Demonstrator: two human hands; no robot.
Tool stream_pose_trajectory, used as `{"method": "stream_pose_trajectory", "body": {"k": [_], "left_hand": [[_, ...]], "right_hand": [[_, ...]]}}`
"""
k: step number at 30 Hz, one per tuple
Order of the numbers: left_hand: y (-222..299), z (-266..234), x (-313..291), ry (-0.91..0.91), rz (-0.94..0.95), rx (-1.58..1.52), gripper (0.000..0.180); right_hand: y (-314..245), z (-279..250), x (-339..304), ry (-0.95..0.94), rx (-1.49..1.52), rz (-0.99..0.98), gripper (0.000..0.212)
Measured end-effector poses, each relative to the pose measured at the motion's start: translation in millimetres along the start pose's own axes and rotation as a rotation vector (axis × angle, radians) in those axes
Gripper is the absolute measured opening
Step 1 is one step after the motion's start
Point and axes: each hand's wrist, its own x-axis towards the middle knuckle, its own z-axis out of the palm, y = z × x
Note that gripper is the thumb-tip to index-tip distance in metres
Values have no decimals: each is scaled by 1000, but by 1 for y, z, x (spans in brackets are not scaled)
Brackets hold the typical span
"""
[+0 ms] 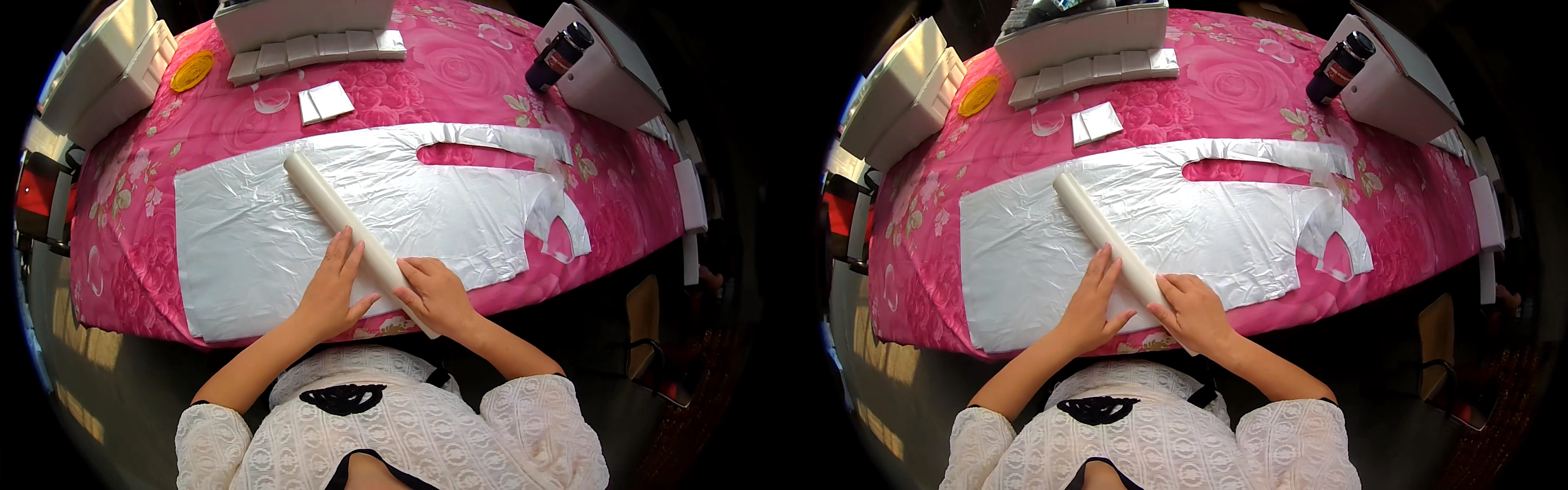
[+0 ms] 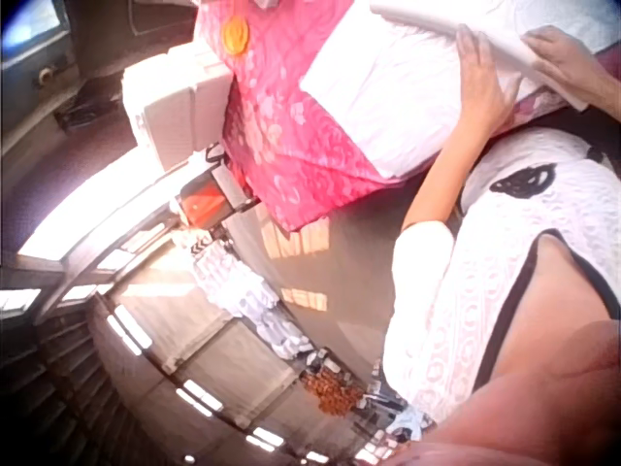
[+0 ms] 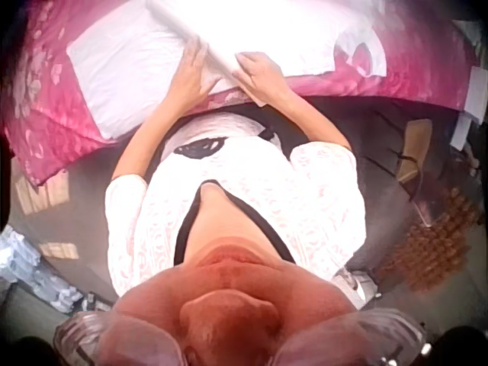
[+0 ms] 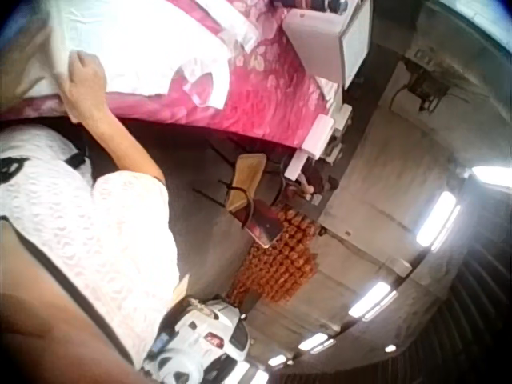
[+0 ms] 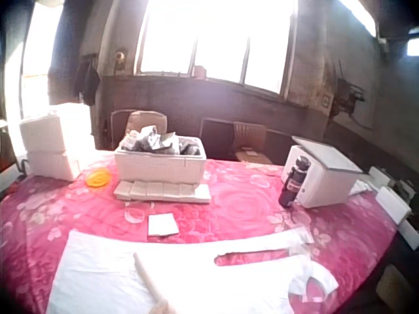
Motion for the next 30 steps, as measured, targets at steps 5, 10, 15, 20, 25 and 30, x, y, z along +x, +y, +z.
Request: {"method": "stream_pose_trajectory", "body": {"k": [5,10,15,20,25,30], "left_hand": [[8,24,20,-29,65,118,76],[19,33,39,-88,106,147,71],[20,36,49,-140,153,141,75],[18,52,39,102,39,-20,106],[14,61,40,23,-6,-4,118],[14,58,41,-1,-2,48,116]], "right_hand": [[55,-4,7,-40,-123,-151,48],[133,-48,6,58,-429,-22,58],[209,-123,-20,180,-645,374,53],[203,-169,-21,316,-1172,895,44],[105,-62,12,131,-145,-2,53],[114,-33,20,62,-353,-38,58]]}}
